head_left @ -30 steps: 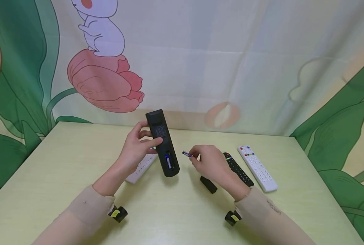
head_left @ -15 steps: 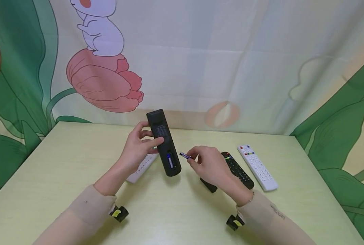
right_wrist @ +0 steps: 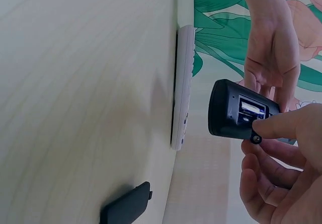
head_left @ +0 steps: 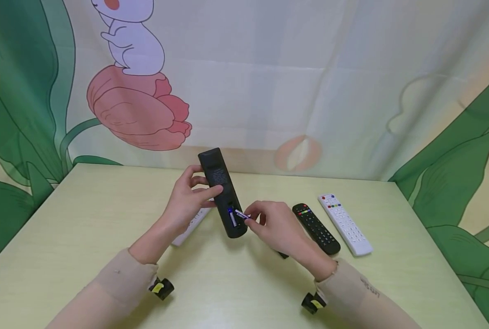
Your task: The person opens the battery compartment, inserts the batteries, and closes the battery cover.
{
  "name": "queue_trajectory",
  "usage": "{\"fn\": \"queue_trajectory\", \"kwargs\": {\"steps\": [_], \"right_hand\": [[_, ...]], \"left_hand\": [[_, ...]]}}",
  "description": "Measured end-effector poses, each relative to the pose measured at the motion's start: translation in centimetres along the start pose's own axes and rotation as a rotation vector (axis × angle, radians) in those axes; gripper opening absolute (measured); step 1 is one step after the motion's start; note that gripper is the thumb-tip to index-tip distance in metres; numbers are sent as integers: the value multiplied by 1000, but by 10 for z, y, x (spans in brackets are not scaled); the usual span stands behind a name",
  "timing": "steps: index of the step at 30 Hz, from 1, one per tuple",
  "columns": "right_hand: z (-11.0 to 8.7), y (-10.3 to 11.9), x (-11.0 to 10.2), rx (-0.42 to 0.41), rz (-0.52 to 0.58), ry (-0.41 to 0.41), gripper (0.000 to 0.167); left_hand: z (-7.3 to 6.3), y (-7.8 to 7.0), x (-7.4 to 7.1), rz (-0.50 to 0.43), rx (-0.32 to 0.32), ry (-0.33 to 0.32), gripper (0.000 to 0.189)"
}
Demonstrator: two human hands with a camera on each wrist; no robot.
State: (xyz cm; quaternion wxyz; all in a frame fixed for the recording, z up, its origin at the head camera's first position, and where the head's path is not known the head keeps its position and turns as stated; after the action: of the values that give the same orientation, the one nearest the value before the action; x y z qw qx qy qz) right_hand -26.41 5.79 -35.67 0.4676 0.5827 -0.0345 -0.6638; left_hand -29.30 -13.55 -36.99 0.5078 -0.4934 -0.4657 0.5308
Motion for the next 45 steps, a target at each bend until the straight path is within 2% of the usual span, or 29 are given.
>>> {"fn": "queue_trajectory", "kwargs": {"steps": [13, 20, 31, 39, 45], "right_hand": [[-1, 4, 0, -56, 46, -31, 13], [-2, 4, 2, -74, 53, -24, 18], [-4, 9, 3, -114, 54, -13, 16], [-5, 12, 3, -181, 103, -28, 19], [-6, 13, 5, -210, 81, -4, 26]], "left_hand": [[0, -1, 2, 6, -2, 6, 55], [0, -1, 3, 10, 0, 7, 55], [0, -2, 4, 2, -4, 8, 54], [0, -1, 3, 6, -20, 3, 54], [1, -3, 2, 29, -10, -7, 54]]}}
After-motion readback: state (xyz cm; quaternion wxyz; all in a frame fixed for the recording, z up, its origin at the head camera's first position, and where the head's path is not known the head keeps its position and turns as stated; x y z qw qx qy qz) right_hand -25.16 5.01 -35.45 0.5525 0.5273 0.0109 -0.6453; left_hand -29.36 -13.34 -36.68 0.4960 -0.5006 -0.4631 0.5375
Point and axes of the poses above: each hand's wrist, its own z-axis towards the middle knuckle, its own x-axis out of the palm, y = z × x, the point moved 8 cm from there along z, towards the middle knuckle, and after that the axes turned 7 degrees about z, right-handed, at the moved point
